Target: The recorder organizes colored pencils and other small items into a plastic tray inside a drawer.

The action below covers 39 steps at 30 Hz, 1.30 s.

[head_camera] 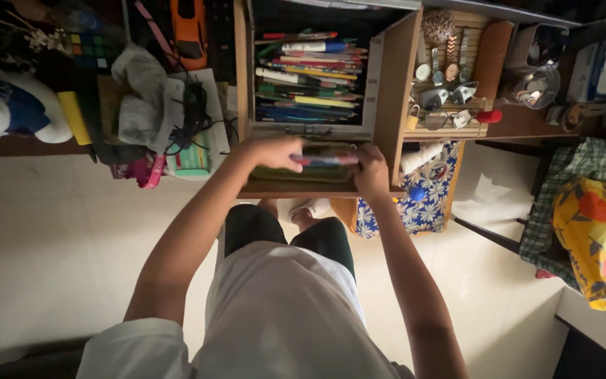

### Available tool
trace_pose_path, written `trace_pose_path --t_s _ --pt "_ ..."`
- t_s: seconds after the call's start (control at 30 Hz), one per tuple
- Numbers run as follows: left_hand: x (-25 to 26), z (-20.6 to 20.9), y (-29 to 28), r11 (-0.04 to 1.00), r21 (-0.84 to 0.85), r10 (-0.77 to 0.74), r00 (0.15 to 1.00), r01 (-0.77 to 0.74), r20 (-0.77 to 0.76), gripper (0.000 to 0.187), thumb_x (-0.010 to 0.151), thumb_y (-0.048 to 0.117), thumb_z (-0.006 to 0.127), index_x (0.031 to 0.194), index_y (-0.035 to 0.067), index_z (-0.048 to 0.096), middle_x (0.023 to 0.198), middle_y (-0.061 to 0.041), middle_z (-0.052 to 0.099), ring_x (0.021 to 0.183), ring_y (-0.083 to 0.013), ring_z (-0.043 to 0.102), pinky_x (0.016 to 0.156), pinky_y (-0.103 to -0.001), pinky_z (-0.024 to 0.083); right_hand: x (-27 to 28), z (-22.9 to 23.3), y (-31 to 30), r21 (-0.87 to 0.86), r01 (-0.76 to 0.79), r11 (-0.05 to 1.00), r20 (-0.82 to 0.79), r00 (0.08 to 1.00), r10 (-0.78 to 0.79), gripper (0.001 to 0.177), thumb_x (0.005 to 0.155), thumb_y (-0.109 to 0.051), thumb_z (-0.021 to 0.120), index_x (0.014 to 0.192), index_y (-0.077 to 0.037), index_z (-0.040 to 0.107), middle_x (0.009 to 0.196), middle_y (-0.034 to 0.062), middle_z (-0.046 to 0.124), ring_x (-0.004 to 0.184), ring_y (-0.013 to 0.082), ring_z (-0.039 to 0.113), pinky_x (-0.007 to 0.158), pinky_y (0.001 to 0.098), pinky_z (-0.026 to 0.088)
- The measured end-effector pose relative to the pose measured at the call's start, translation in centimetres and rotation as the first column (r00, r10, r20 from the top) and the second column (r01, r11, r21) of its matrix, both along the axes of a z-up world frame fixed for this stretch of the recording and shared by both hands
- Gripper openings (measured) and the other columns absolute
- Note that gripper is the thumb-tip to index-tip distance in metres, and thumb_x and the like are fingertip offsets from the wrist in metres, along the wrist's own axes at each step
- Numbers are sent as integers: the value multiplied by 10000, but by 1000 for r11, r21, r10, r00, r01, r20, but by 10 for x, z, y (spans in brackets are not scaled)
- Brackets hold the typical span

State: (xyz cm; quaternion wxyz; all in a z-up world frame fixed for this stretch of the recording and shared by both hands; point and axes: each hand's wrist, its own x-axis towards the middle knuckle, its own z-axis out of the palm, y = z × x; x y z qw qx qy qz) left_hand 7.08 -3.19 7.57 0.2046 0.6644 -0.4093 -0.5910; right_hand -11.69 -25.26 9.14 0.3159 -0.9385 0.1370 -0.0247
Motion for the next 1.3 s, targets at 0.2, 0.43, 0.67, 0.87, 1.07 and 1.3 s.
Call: trace_pose_path --t_s 0.2,0.43,0.67,0.87,1.07,1.3 --pt "45 -42 -21 964 -230 217 896 -134 388 329 911 177 747 1124 -23 597 1097 -205 661 1003 -364 643 838 -490 554 28 -6 17 -168 -267 949 -48 964 262 221 735 -132 786 956 -116 774 1070 78 727 1122 348 632 937 502 484" --pt "37 -55 -55 973 -223 144 601 59 786 364 912 51 625 1257 -54 577 1237 -239 606 1142 -398 583 906 -547 519 64 21 12 -158 118 980 15 993 -117 200 994 -121 739 1182 -101 674 1161 132 645 1154 337 618 979 463 518" --pt "30 -73 -51 964 -245 221 203 103 954 299 947 166 631 1206 16 620 1264 -163 596 1167 -298 595 970 -473 511 116 -12 -12 -569 -387 726 -193 921 340 885 868 -519 726 1564 -102 373 1420 149 483 1270 325 493 1065 488 422" --pt "20 -72 -49 938 -309 298 90 157 950 207 1013 236 630 1147 79 619 1210 -96 582 1143 -244 564 975 -414 484 139 -21 -15 -566 -534 628 -321 844 429 1047 893 -648 667 1617 -11 258 1547 188 390 1446 334 370 1174 470 334" --pt "22 -76 -40 936 -299 299 28 185 954 414 1038 292 600 1395 89 548 1346 -65 559 1223 -207 529 1029 -389 452 157 -27 -12 -536 -582 612 -318 810 493 1053 911 -562 688 1617 46 197 1692 206 223 1582 345 196 1294 461 218" --pt "28 -64 -37 953 -219 198 115 211 973 765 1039 471 587 1647 80 338 1680 -136 333 1538 -270 324 1196 -439 327 153 -45 -18 -408 -523 748 -193 850 490 1025 936 -508 707 1618 47 181 1688 235 205 1581 359 177 1301 489 207"
